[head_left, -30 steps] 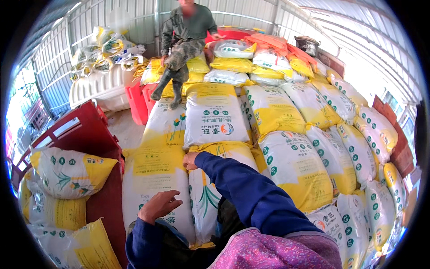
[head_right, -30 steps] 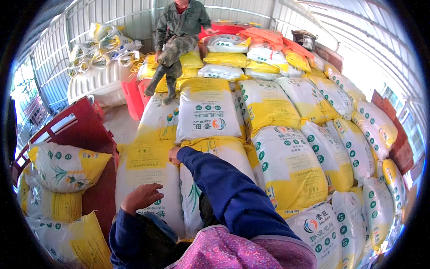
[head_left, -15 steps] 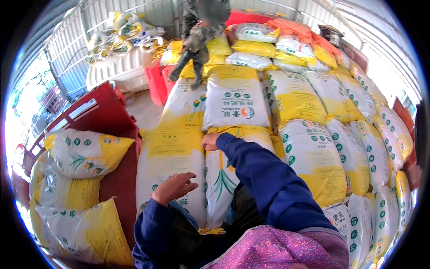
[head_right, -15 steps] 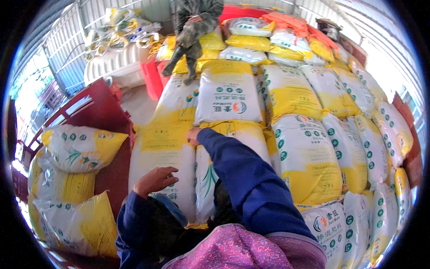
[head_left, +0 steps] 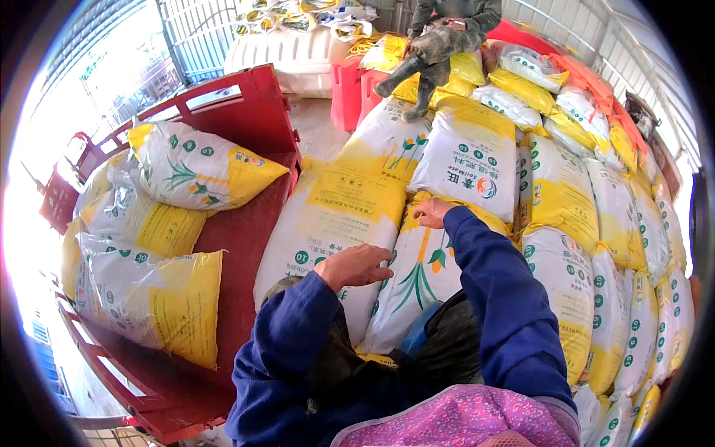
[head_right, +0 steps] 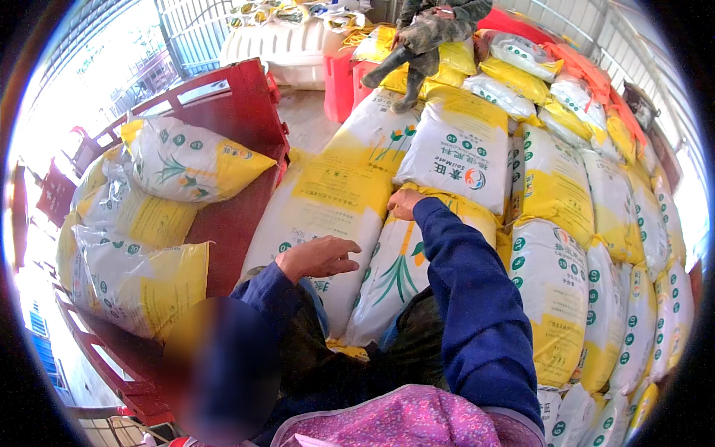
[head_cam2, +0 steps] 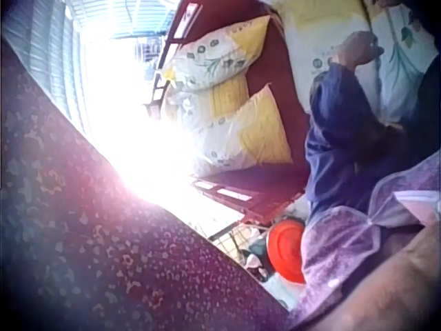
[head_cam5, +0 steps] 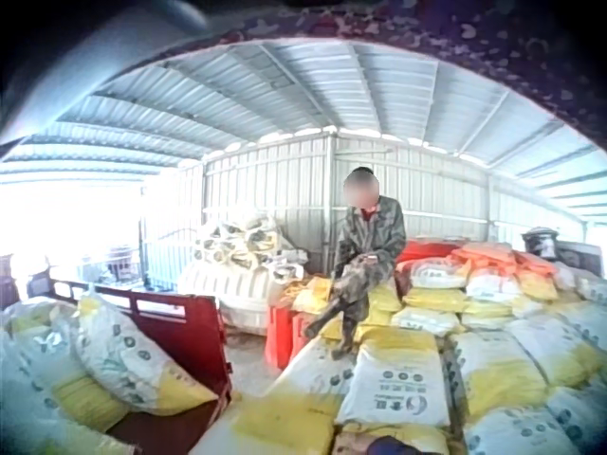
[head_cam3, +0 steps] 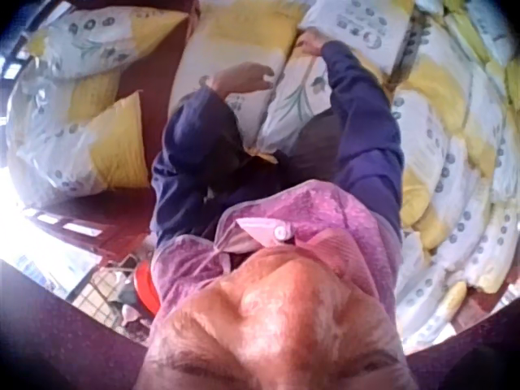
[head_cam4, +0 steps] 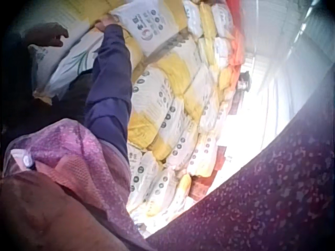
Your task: The person organizes and stacks large bags of fertilizer inside the bed of a red truck, moving them by hand.
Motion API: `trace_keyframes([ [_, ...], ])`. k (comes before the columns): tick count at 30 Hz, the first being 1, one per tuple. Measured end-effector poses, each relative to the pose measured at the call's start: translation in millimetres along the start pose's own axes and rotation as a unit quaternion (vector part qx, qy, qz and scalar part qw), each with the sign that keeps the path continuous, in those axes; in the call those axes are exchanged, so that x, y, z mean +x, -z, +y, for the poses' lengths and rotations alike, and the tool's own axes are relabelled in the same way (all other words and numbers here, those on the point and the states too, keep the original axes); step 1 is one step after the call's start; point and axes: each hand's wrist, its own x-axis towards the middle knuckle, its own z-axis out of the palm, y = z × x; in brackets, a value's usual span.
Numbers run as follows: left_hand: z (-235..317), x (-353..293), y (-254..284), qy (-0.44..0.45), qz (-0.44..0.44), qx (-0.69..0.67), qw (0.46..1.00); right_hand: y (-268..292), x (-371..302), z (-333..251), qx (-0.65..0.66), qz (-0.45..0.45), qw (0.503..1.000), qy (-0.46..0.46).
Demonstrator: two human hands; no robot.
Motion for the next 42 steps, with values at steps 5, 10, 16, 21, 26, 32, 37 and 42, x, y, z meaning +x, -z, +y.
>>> trace_keyframes([
  [5, -6, 1, -6, -0.024, 0.025, 0.007, 0.999, 4, -2, -3, 0.002, -0.018, 1.0, -0.016],
  [10, -9, 4, -9, -0.016, 0.036, -0.003, 0.999, 4, -2, -5, 0.012, -0.015, 1.0, -0.016],
  [16, -22, 8, -31, -0.044, 0.059, 0.006, 0.997, 4, 2, -3, -0.008, -0.013, 0.999, 0.051],
  [21, -1, 23, -47, -0.016, -0.02, 0.022, 0.999, 2, -2, -4, 0.006, -0.005, 0.999, 0.052],
  [26, 12, 41, -76, -0.003, -0.025, 0.05, 0.998, 0, 2, -13, 0.032, -0.002, 0.999, 0.027],
  [32, 24, 73, -111, 0.087, 0.174, -0.046, 0.98, -2, 8, -13, 0.019, 0.002, 0.998, 0.057],
  [37, 19, 134, -165, 0.184, 0.367, -0.246, 0.878, 2, 5, -2, 0.005, 0.03, 0.995, 0.097],
  [42, 35, 144, -213, 0.154, 0.28, -0.458, 0.83, 6, 32, -39, 0.013, 0.018, 0.995, 0.099],
])
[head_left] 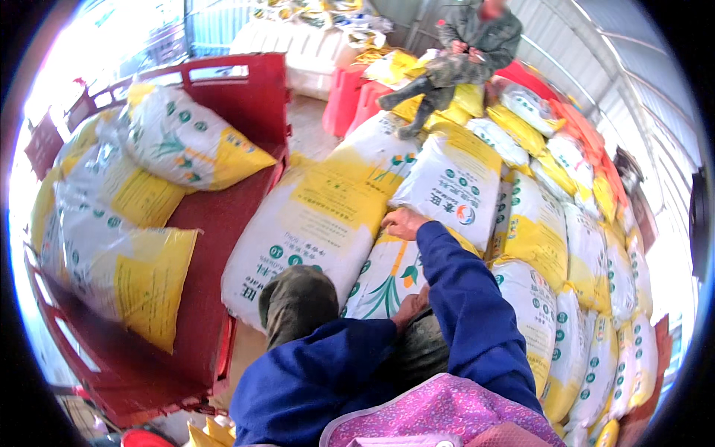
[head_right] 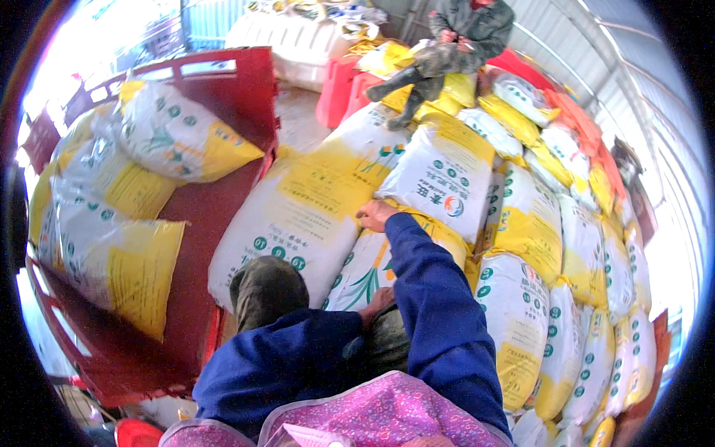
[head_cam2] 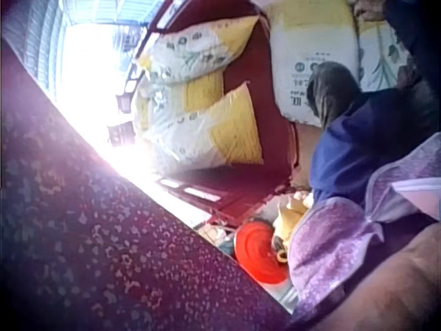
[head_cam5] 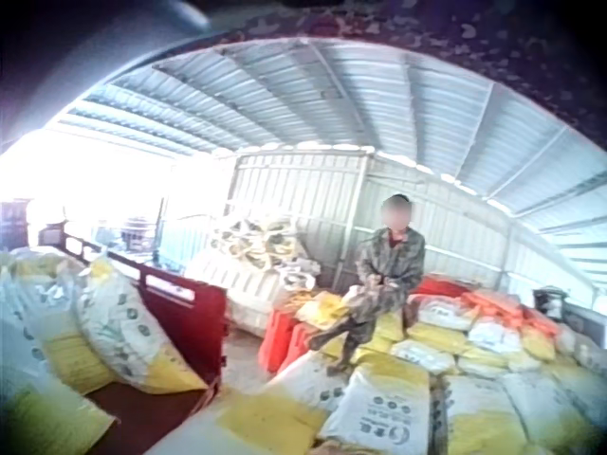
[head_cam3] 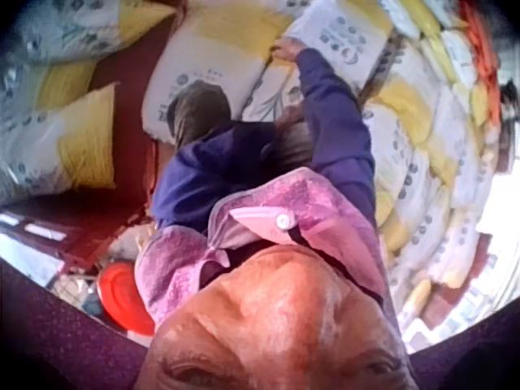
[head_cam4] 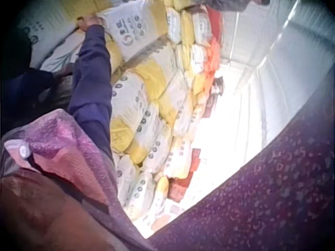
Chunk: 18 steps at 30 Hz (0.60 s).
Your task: The person organizes and stacks large bags of fertilizer inside the bed of a red truck, moving them by hand.
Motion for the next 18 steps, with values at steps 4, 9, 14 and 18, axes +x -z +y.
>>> trace_keyframes([
  [4, 61, -63, 17, -0.03, -0.063, -0.173, 0.983, -1, -23, 19, -0.001, -0.018, 0.997, -0.072],
  [9, 78, -82, 29, -0.158, -0.151, -0.113, 0.969, 2, -31, 27, -0.018, 0.014, 0.996, -0.091],
  [14, 109, -53, 51, 0.064, -0.194, -0.25, 0.947, 1, -39, 31, 0.005, -0.01, 0.994, -0.105],
  [18, 71, 10, 36, 0.044, -0.079, -0.227, 0.97, -9, -50, 52, -0.012, 0.003, 0.997, -0.08],
])
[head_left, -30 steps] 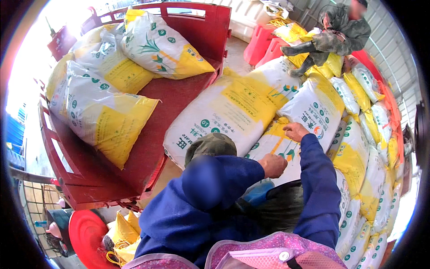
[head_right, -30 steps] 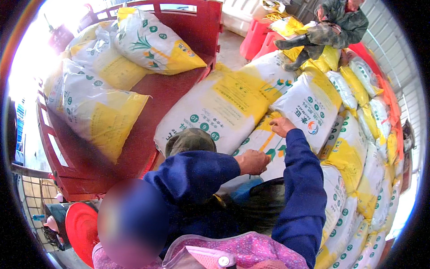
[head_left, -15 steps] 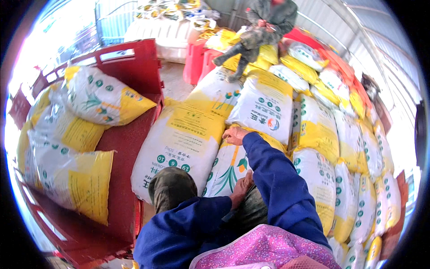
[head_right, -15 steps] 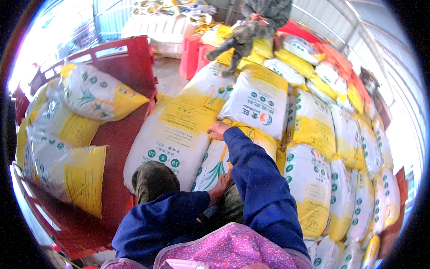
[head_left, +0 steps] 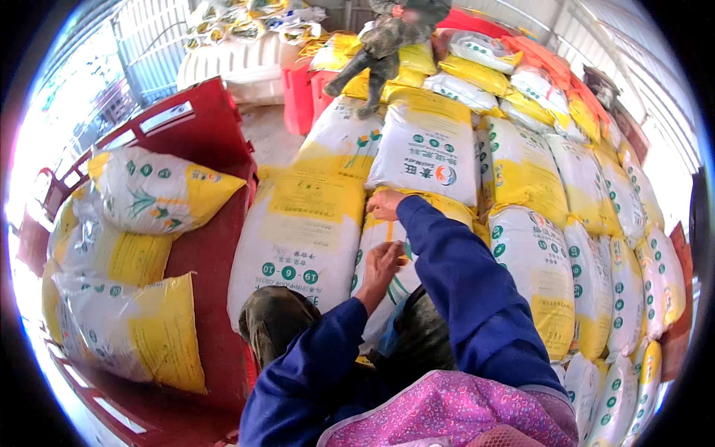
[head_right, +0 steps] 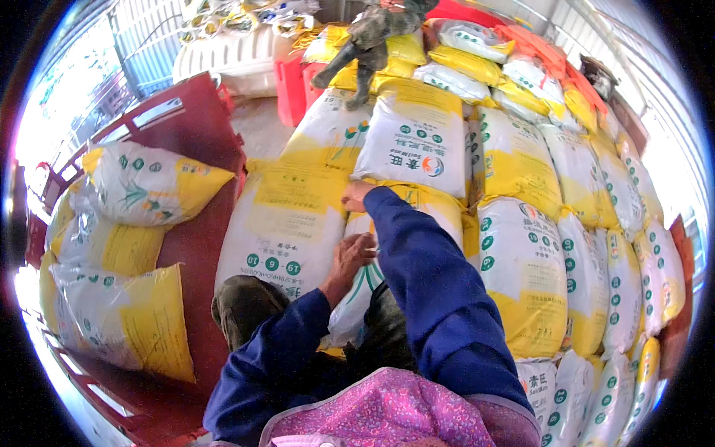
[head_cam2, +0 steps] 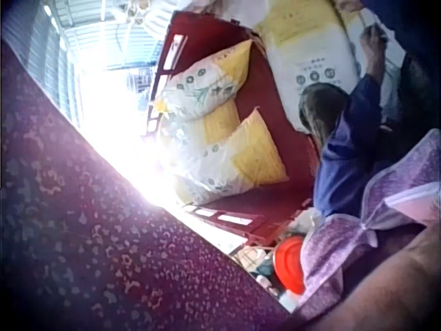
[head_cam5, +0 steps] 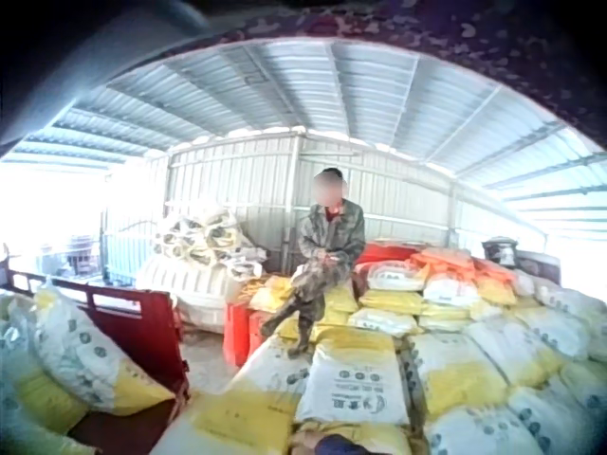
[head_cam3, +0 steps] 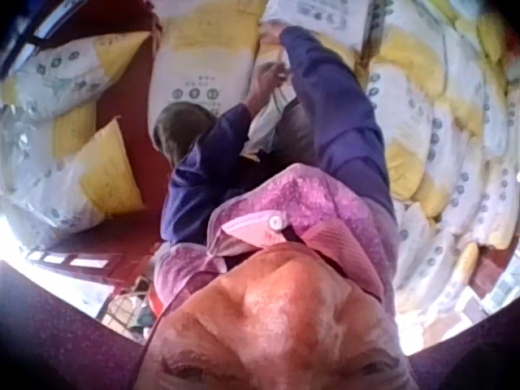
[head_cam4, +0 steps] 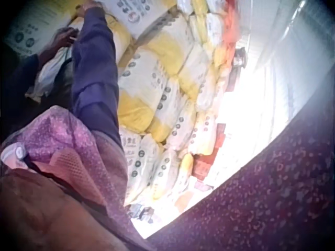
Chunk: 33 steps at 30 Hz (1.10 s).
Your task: The person organizes and stacks large bags of fertilizer inside the bed of a red truck, moving them by hand.
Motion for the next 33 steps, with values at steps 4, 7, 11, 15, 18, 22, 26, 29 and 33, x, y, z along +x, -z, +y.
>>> trace_keyframes([
  [4, -65, 34, 76, -0.293, -0.028, 0.666, 0.685, 10, 47, -43, 0.003, 0.029, 0.996, 0.084],
  [7, -89, -19, 28, -0.356, -0.111, 0.427, 0.824, 1, 35, -33, 0.006, 0.034, 0.997, 0.066],
  [11, 16, -84, -19, -0.02, -0.125, -0.034, 0.991, -6, 25, -11, -0.047, 0.015, 0.996, 0.07],
  [15, 54, -43, -18, -0.004, 0.004, -0.049, 0.999, -15, 23, 8, -0.077, 0.04, 0.996, -0.017],
  [18, 8, 11, 19, -0.058, 0.049, 0.014, 0.997, -1, 25, -13, -0.083, 0.033, 0.995, -0.044],
  [22, -72, -33, 14, -0.127, 0.026, 0.211, 0.969, 19, 44, -66, -0.047, 0.099, 0.992, 0.056],
  [26, -125, -64, -25, -0.067, -0.089, 0.122, 0.986, -9, 39, -7, -0.073, 0.004, 0.984, 0.165],
  [29, -155, -34, 55, 0.008, -0.022, -0.29, 0.957, 20, 59, -38, -0.082, -0.048, 0.983, 0.157],
  [33, 10, -34, -11, -0.07, -0.069, 0.118, 0.988, 7, 2, 23, 0.035, 0.098, 0.993, 0.056],
])
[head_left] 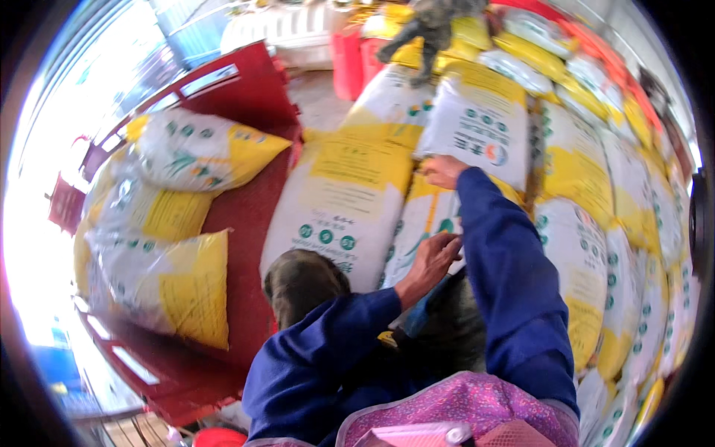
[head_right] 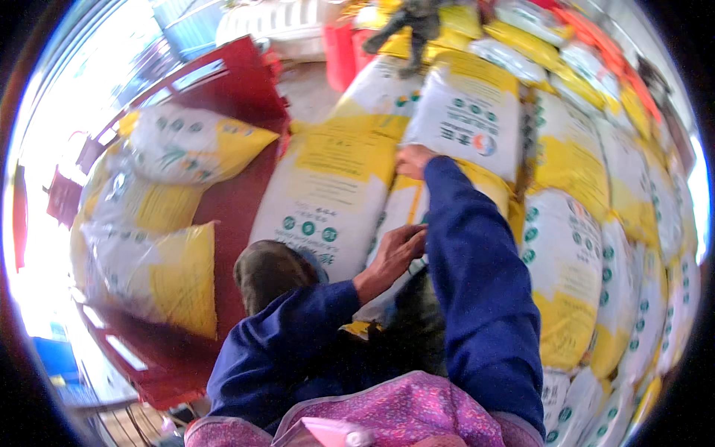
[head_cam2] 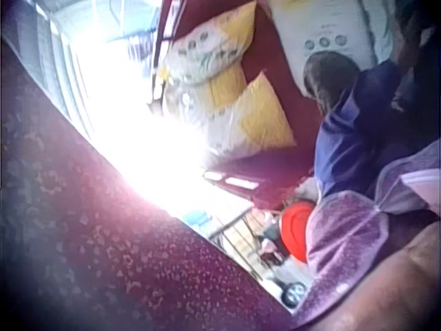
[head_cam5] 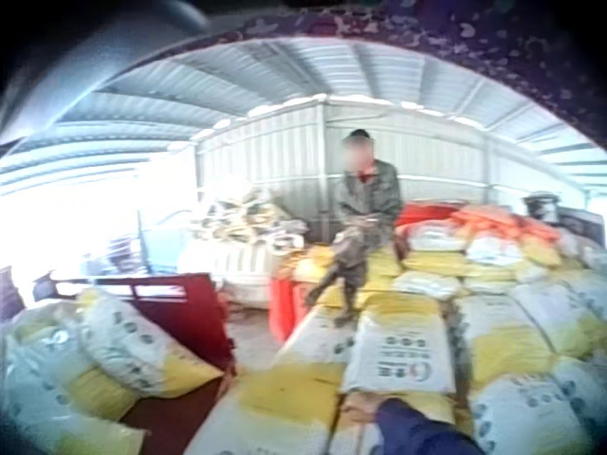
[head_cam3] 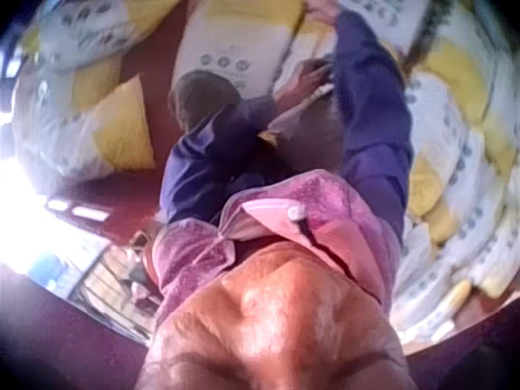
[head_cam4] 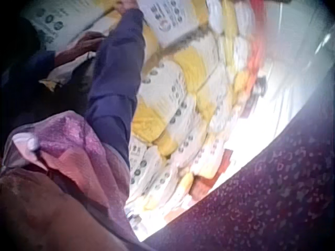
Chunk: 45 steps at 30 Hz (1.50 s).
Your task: The person organizes and stacks large bags of fertilizer inside the bed of a red truck, moving them by hand.
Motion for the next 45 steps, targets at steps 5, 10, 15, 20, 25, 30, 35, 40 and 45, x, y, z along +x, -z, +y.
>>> trace_keyframes([
  [5, -22, 16, 22, -0.039, 0.191, 0.153, 0.969, 16, 5, -41, 0.003, -0.059, 0.998, -0.021],
  [10, -39, -37, -36, -0.016, -0.01, 0.062, 0.998, 19, -11, -47, 0.023, -0.046, 0.998, -0.034],
  [15, -9, -51, -37, -0.044, -0.072, 0.041, 0.996, 32, -23, -41, 0.032, -0.088, 0.995, -0.013],
  [20, -12, -36, -14, -0.155, -0.105, 0.162, 0.969, 27, -19, -41, 0.138, -0.097, 0.982, -0.09],
  [25, 84, -49, 34, -0.197, -0.275, 0.414, 0.845, 14, -24, -14, 0.085, -0.098, 0.987, -0.095],
  [30, 40, -9, 94, -0.155, -0.351, 0.591, 0.71, -1, -12, -12, 0.16, -0.126, 0.968, -0.145],
  [35, 44, -2, 102, -0.081, -0.272, 0.587, 0.758, -5, -13, -1, 0.145, -0.133, 0.966, -0.165],
  [40, 44, 14, 101, -0.146, -0.212, 0.552, 0.793, -5, -1, -25, 0.121, -0.157, 0.966, -0.165],
  [45, 53, 10, 111, -0.063, -0.203, 0.594, 0.776, -10, 8, -27, 0.128, -0.176, 0.962, -0.165],
])
